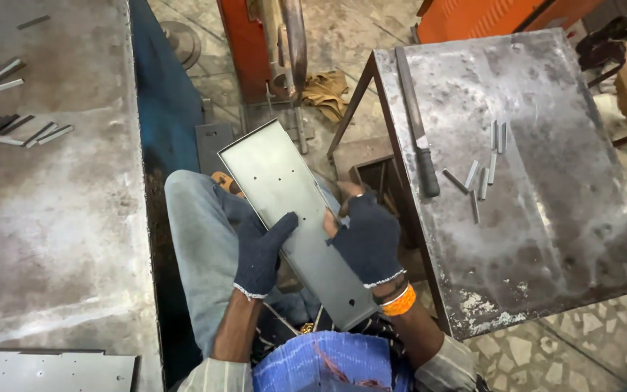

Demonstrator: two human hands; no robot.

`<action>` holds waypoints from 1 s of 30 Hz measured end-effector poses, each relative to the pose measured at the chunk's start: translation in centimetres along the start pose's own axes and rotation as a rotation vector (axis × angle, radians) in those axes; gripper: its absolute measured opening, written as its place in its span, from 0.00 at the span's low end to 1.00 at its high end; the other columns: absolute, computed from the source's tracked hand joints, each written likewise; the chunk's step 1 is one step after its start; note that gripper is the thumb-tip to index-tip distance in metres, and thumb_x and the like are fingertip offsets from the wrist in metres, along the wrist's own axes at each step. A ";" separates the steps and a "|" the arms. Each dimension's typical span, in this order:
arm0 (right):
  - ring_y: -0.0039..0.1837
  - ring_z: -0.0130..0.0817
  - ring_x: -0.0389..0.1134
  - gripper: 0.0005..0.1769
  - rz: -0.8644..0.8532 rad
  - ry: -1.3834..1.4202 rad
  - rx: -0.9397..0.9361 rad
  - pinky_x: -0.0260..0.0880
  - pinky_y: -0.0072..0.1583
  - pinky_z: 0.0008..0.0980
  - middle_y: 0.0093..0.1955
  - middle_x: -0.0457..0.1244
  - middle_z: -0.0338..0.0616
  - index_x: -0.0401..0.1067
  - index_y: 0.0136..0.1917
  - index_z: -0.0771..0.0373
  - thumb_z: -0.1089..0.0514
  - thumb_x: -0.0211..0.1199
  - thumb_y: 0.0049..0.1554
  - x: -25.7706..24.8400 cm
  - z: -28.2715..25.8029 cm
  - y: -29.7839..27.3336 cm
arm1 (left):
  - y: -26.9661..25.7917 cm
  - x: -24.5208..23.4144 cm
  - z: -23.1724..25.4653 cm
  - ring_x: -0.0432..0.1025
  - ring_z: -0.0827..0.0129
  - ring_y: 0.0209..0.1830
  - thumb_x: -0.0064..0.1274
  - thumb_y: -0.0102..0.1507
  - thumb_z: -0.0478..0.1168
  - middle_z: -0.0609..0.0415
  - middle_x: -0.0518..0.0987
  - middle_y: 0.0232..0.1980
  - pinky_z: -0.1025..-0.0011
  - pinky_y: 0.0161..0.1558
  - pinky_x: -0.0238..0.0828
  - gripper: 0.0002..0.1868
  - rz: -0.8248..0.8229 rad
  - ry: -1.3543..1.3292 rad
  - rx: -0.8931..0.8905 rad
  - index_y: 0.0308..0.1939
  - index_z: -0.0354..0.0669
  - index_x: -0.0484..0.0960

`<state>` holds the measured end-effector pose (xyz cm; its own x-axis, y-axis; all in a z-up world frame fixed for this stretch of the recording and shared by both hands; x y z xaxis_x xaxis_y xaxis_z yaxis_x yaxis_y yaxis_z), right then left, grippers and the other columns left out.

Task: The person sits at a workbench holding a painted metal box panel, grinding its edges against a bench grinder with sparks flying, and files the edges with a hand file. They pick up small metal strips from the table and set the panel down on the bench.

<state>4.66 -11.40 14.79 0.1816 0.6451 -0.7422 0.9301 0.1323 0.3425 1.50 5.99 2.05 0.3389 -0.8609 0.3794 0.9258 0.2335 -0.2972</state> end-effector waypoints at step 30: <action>0.38 0.53 0.70 0.09 -0.053 -0.067 -0.209 0.68 0.42 0.50 0.32 0.65 0.53 0.71 0.39 0.61 0.56 0.66 0.55 0.4 -3.2 10.3 | 6.8 4.6 12.2 0.79 0.67 0.38 0.61 0.60 0.33 0.47 0.84 0.45 0.70 0.40 0.78 0.20 -0.088 -0.059 0.169 0.55 0.30 0.79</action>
<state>13.28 -7.34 19.87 0.1616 0.5823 -0.7968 0.8538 0.3224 0.4088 11.35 9.15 12.43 0.2597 -0.8546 0.4497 0.9656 0.2350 -0.1110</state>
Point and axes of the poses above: each hand's wrist, its own y-axis towards the middle knuckle, its own x-axis out of the palm, z = x × y, the point moved 7 cm from there along y, towards the middle knuckle
